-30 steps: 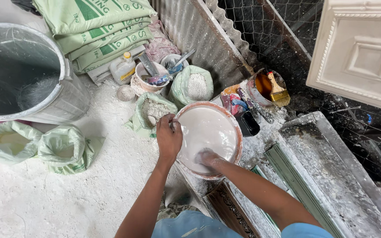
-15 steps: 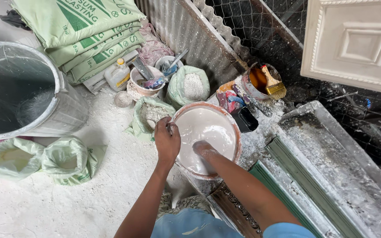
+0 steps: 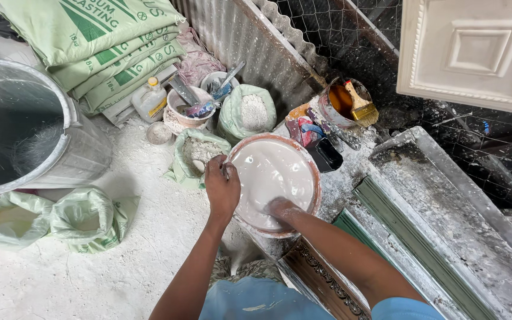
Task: The person carries a large basin of water to a work area, scoops gypsum casting powder by hand from a plastic-lined sack into the basin, and mixes it with water by hand into a slurry. They then use a sponge to apply the plaster slurry onto a green decorative molding frame lying on the workbench.
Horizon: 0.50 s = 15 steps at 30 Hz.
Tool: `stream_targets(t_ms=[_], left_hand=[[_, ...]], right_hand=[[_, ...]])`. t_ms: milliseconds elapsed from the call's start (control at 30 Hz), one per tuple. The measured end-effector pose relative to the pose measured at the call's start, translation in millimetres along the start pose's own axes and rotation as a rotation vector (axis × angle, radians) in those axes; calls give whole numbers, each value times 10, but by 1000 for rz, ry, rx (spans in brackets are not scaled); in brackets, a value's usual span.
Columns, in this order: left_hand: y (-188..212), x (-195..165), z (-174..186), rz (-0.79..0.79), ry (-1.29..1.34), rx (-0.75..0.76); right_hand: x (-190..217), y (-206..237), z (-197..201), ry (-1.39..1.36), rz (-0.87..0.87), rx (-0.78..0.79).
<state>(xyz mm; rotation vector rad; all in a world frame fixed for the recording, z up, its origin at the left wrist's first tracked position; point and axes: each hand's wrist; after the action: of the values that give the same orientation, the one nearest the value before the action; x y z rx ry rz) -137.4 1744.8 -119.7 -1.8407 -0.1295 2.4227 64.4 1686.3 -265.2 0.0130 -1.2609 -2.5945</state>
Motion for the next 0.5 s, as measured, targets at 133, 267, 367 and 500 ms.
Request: stream_targets(t_ms=[133, 267, 367, 500], left_hand=[[0, -13, 9, 46, 24, 22], [-7, -22, 18, 64, 71, 25], [-3, -8, 18, 80, 64, 49], [14, 28, 2, 34, 83, 35]], right_hand=[[6, 204, 384, -101, 60, -221], [-141, 159, 450, -89, 54, -277], [-329, 16, 288, 18, -14, -161], [-456, -154, 77, 231, -77, 8]])
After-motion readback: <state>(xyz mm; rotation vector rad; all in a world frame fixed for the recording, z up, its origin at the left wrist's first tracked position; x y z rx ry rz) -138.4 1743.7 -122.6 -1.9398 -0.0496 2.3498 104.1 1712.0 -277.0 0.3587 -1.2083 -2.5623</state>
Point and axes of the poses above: each hand's wrist, its own y-axis away from the middle knuckle, its own z-axis out of the back of the hand, x = y × z, and after that the axes turned 7 degrees about x, right-handed
